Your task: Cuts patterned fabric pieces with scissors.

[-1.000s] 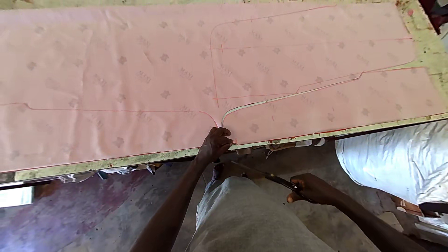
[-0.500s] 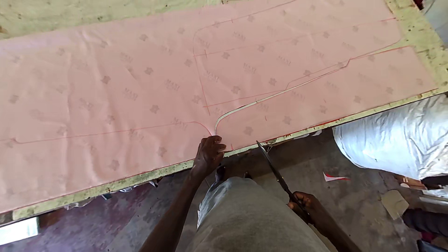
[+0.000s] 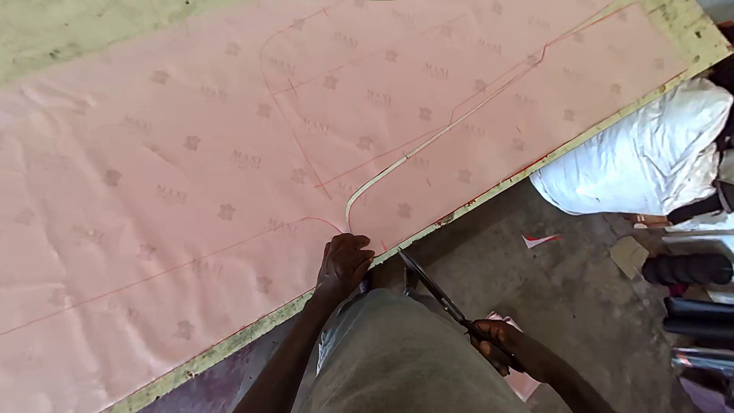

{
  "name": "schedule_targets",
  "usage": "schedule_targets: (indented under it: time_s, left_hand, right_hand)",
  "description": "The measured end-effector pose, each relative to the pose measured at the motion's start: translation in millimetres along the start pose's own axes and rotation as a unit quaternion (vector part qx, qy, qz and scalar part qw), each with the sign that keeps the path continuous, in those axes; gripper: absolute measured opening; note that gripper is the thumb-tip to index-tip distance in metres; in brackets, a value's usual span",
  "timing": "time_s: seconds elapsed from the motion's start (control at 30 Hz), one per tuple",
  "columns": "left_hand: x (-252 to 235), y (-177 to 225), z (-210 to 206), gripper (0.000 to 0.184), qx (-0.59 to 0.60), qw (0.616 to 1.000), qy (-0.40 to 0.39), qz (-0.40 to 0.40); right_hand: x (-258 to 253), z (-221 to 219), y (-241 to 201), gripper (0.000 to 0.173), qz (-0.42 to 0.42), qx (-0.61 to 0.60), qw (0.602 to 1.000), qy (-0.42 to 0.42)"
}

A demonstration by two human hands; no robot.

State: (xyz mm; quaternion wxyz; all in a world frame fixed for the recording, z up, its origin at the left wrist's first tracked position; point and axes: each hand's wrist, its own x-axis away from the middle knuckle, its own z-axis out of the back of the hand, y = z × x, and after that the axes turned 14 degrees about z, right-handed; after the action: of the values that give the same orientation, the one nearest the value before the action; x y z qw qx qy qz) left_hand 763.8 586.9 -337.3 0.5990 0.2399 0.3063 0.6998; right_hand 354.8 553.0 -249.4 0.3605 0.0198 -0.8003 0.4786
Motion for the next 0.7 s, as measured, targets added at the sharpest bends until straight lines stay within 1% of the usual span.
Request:
schedule_targets:
  time_s: [0.07,0.17,0.3,0.53,0.6,0.7]
  left_hand:
    - [0.9,-1.6,-0.1,0.017,0.015,1.0,-0.004,0.002]
    - [-0.4,-2.8,0.5,0.016,0.026,1.0,-0.007,0.002]
    - [1.3,-2.2,1.8,0.015,0.036,0.999,-0.011,0.004]
    - [-1.2,-3.3,1.8,0.017,0.034,0.999,-0.013,0.001]
    - [-2.0,-4.0,1.4,0.018,0.03,0.999,-0.011,-0.003]
    - [1.4,1.3,6.4,0.017,0.028,0.999,-0.03,-0.002]
  right_hand:
    - [-2.8,-19.1,4.8,0.056,-0.003,-0.042,0.999,0.006]
    - [-9.3,-48.5,13.5,0.053,0.014,-0.092,0.995,0.041]
    - [-18.9,-81.8,13.3,0.053,0.027,-0.113,0.989,0.089]
    - [-28.6,-113.3,15.3,0.054,0.023,-0.068,0.986,0.151]
    - [-31.3,-120.9,15.5,0.053,0.012,-0.041,0.984,0.171]
    - [-36.1,-132.8,18.0,0.053,-0.008,0.017,0.978,0.209]
